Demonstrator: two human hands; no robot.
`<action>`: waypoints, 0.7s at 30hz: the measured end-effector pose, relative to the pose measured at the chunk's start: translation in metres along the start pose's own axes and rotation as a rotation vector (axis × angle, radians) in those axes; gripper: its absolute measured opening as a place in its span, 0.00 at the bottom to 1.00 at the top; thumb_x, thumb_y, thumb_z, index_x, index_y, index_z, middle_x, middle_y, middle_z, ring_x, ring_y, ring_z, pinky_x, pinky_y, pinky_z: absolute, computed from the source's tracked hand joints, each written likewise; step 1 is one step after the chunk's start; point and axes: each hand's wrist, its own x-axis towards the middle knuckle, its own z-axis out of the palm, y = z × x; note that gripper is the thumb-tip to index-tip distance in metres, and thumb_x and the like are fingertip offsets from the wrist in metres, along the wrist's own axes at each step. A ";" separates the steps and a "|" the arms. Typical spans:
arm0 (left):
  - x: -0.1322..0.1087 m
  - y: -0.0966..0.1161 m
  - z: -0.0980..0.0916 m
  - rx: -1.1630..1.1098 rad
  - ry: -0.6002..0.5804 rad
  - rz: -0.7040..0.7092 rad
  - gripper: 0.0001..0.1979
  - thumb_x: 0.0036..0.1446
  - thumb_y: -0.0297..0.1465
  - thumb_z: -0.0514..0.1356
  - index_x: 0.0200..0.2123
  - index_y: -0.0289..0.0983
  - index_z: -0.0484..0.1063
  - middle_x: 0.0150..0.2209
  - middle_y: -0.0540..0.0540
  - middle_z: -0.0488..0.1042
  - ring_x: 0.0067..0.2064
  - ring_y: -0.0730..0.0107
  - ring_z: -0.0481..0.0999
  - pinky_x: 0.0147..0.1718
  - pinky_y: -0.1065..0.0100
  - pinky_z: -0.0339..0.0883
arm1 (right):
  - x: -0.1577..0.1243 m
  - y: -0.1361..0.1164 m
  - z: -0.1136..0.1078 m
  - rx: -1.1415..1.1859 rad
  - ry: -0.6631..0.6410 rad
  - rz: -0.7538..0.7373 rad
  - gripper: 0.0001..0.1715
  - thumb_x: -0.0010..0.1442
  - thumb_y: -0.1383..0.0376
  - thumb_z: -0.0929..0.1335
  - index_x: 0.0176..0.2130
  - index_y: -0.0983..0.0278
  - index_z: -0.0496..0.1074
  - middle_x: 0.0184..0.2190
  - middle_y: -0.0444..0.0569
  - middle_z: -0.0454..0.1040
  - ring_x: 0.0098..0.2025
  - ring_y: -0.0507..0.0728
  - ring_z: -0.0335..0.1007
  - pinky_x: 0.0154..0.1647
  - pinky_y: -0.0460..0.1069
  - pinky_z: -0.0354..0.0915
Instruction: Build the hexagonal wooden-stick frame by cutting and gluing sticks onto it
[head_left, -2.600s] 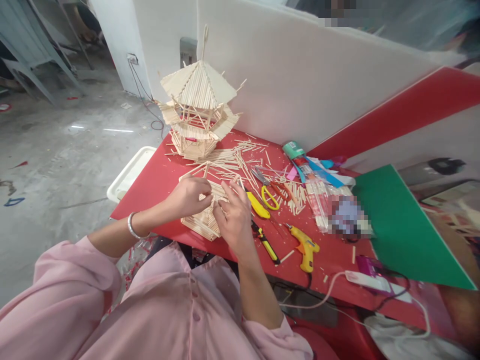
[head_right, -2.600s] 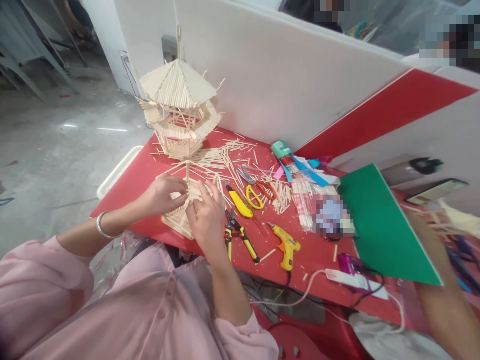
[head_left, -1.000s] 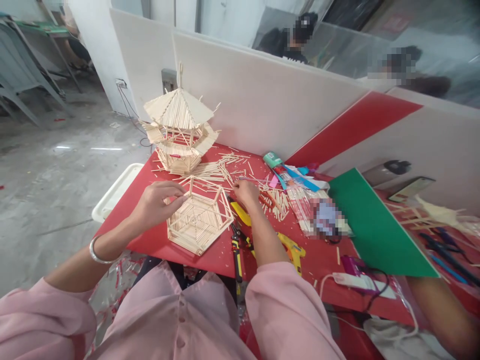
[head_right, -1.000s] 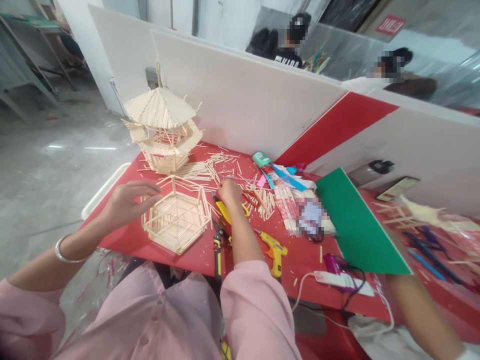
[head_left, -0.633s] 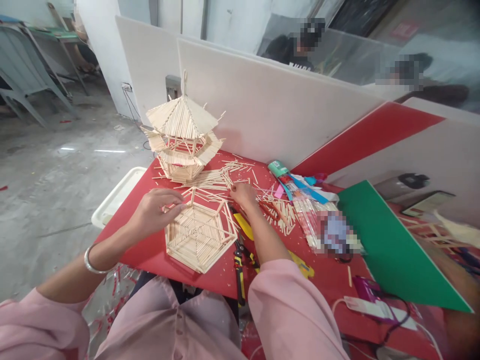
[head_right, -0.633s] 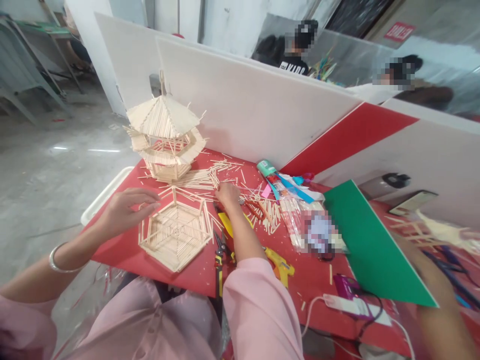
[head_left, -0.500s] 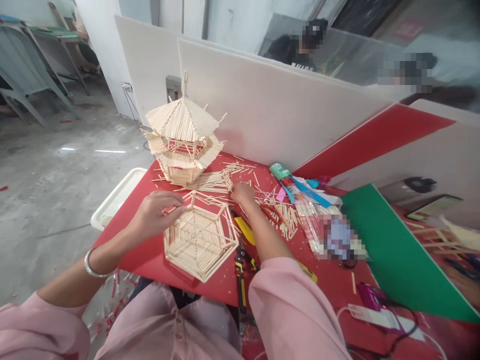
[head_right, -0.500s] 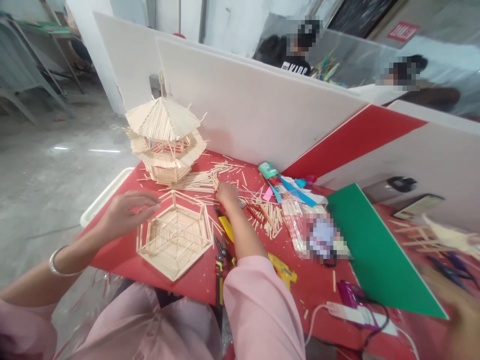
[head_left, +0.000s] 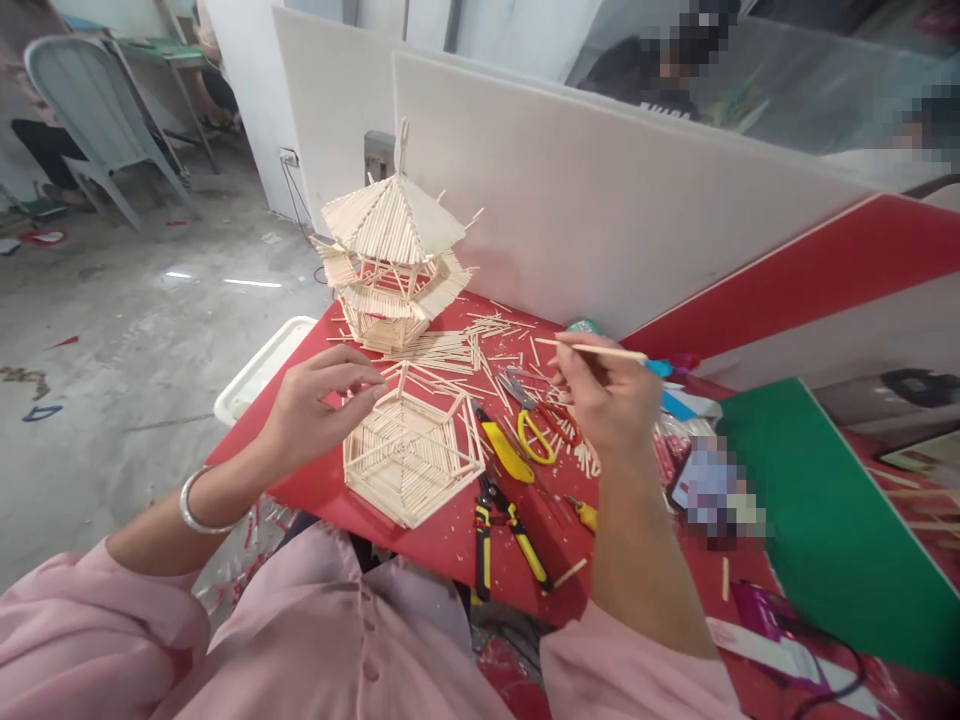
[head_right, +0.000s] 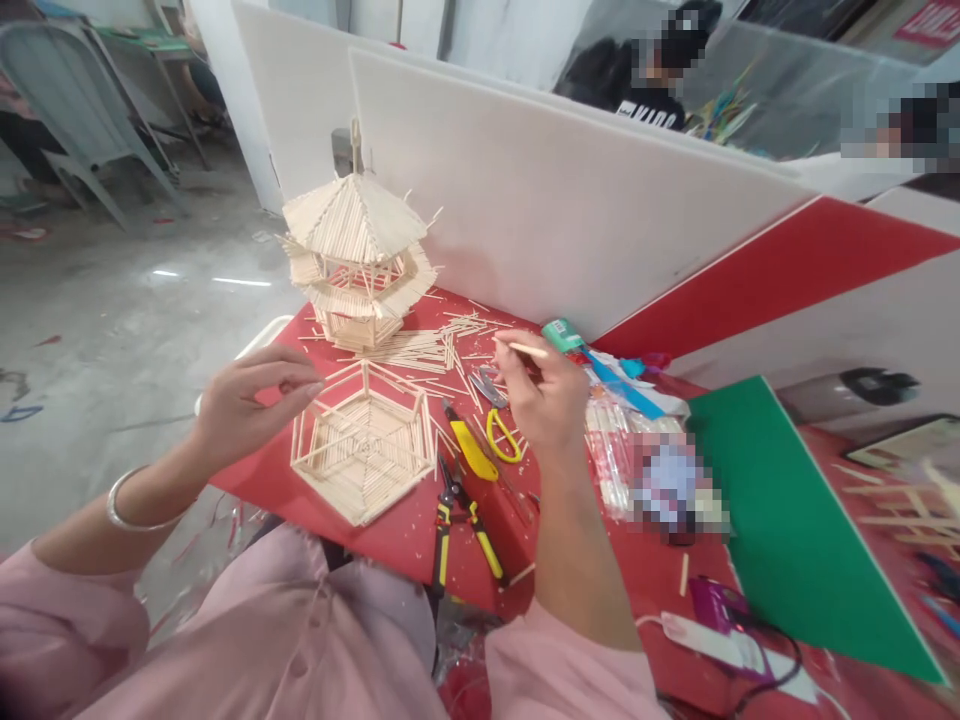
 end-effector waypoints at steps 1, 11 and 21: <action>-0.005 0.008 0.000 -0.014 -0.021 0.004 0.06 0.59 0.29 0.60 0.31 0.38 0.77 0.32 0.47 0.77 0.31 0.73 0.74 0.27 0.70 0.68 | -0.015 -0.015 -0.010 0.038 -0.009 -0.055 0.13 0.64 0.60 0.66 0.47 0.56 0.75 0.35 0.44 0.79 0.29 0.52 0.74 0.29 0.48 0.69; -0.023 0.002 0.016 0.044 -0.162 0.104 0.08 0.60 0.30 0.58 0.32 0.37 0.78 0.33 0.45 0.80 0.37 0.69 0.76 0.36 0.67 0.70 | -0.178 -0.067 0.027 -0.046 -0.160 -0.476 0.21 0.61 0.73 0.65 0.54 0.66 0.71 0.38 0.54 0.75 0.40 0.57 0.72 0.40 0.51 0.71; 0.014 -0.012 0.034 -0.012 -0.678 0.020 0.12 0.59 0.30 0.57 0.40 0.34 0.80 0.36 0.43 0.82 0.36 0.71 0.78 0.36 0.70 0.68 | -0.199 -0.067 0.054 -0.060 -0.126 -0.408 0.18 0.64 0.72 0.62 0.53 0.69 0.70 0.37 0.54 0.73 0.40 0.56 0.69 0.40 0.51 0.69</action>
